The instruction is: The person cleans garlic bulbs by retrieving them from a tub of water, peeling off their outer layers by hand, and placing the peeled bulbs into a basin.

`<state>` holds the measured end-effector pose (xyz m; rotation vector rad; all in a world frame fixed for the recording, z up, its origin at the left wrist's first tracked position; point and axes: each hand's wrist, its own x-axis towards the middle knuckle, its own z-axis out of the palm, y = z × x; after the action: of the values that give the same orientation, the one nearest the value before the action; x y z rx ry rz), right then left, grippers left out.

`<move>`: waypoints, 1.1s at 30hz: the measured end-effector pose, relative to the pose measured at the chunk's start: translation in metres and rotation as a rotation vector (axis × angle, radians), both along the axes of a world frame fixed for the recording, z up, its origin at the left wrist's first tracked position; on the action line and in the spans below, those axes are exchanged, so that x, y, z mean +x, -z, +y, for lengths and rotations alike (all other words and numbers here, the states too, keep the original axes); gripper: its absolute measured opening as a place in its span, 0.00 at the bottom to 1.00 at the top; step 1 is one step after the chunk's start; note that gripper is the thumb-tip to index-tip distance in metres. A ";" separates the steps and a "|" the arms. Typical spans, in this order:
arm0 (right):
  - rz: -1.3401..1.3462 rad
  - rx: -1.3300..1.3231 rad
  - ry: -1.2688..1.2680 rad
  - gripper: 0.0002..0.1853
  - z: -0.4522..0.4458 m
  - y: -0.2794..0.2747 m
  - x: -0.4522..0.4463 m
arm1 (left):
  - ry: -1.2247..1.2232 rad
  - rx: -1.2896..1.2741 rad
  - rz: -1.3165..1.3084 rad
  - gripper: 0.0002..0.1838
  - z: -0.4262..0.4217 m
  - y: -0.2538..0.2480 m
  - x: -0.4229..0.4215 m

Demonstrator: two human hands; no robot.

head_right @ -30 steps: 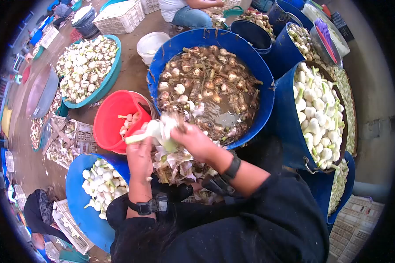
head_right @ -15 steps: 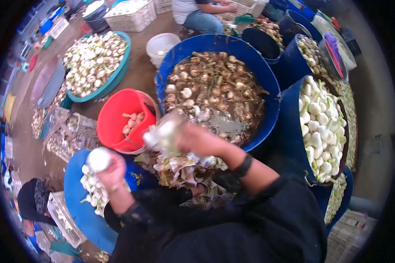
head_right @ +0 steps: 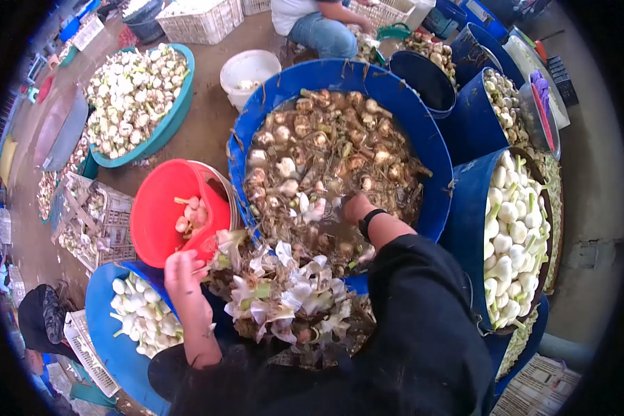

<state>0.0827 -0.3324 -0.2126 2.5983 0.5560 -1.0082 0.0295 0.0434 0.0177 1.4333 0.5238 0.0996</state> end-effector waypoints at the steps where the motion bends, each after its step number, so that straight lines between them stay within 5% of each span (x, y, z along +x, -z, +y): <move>1: 0.019 -0.001 0.002 0.14 0.002 -0.002 -0.009 | 0.132 0.097 0.011 0.10 -0.006 0.003 0.002; 3: 0.012 0.466 0.293 0.16 0.018 -0.034 -0.018 | 0.321 0.094 0.066 0.12 -0.019 0.000 0.000; 4: -0.003 0.446 0.575 0.20 0.051 -0.099 -0.020 | 0.403 0.086 0.042 0.15 -0.026 0.005 -0.002; 7: -0.118 0.895 0.585 0.20 0.100 -0.153 -0.050 | 0.647 0.097 0.095 0.25 -0.036 0.025 -0.016; 9: 0.026 1.198 0.680 0.17 0.141 -0.198 -0.066 | 0.647 -0.029 0.377 0.25 -0.042 0.001 -0.017; 12: -0.119 1.074 0.355 0.13 0.179 -0.225 -0.078 | 0.503 -0.136 0.295 0.22 -0.032 0.007 -0.014; 16: -0.230 0.989 0.362 0.13 0.210 -0.237 -0.086 | 0.431 0.089 0.046 0.14 -0.024 0.009 -0.020; 21: -0.371 0.893 0.407 0.13 0.220 -0.240 -0.095 | 0.335 -0.191 0.222 0.11 -0.022 -0.005 -0.019; 25: -0.179 1.143 0.707 0.13 0.213 -0.233 -0.088 | 0.353 -0.435 0.403 0.09 -0.014 -0.004 -0.016; 27: 0.367 1.511 1.532 0.13 0.219 -0.243 -0.086 | 0.462 -0.761 0.433 0.11 -0.007 0.002 -0.017; 29: 0.503 1.602 1.438 0.13 0.212 -0.245 -0.085 | 0.434 -0.697 0.336 0.16 -0.009 -0.004 -0.018; 33: -0.522 1.327 0.484 0.12 0.214 -0.248 -0.093 | 0.700 -0.352 0.226 0.20 0.002 -0.007 -0.012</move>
<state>-0.0105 -0.1183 0.0352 4.0713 0.5508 0.1959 0.0180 0.0457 0.0252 1.2131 0.1824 -0.6869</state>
